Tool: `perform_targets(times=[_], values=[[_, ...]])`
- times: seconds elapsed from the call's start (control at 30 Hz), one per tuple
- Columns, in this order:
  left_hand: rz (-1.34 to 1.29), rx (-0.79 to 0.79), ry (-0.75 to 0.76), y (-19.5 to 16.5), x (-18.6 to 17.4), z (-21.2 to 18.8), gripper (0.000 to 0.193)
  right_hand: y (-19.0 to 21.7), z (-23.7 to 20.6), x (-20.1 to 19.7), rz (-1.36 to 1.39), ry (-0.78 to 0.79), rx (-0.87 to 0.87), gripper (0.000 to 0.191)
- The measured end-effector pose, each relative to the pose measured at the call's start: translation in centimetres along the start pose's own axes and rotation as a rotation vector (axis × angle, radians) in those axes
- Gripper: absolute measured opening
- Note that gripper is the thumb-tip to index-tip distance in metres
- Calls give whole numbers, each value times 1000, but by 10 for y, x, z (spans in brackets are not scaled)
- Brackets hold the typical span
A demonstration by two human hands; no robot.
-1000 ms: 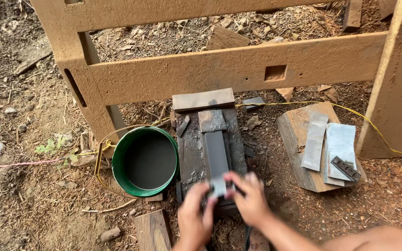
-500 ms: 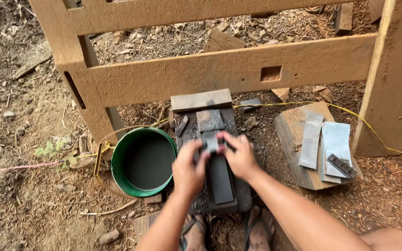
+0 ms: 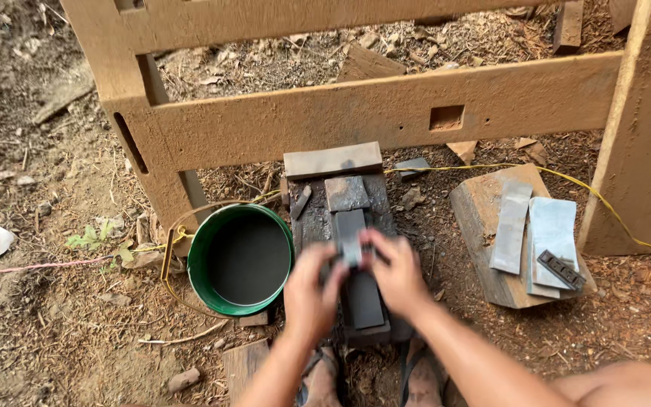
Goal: The person sits on the ground and sharpens a small metal part on a wet sharpening stone. They repeatedly rub the part against the stone, dip it in a green bucket of water, and inspect the edges before continuing.
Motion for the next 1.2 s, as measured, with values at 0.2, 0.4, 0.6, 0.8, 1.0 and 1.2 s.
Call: perform_targets(times=[0.2,0.4,0.6,0.8,1.0,1.2], values=[[28,50,-74,-5,2,-23,32,-9,-14,3,-94,111,85,36],[79,37,-10,-2,1,-13,35,0,-10,3,-22,42,48,36],[61,-20,-43,2,9,-12,30,-14,0,3,-52,90,131,40],[32,4,-34,-15,2,-23,33,-1,-23,-1,66,38,35,39],[86,-75,-61,2,10,4,26,-4,11,-1,-101,6,-26,36],[60,44,-59,-18,-3,-34,30,8,-36,-3,-13,39,47,37]])
Point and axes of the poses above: each hand's wrist, its own z-axis towards the middle knuckle, its own x-axis out of the palm, y = z × x, the point moved 8 cm from there along z, towards the middle knuckle, and after that the axes turned 2 degrees about -z, right-handed, at the moved point
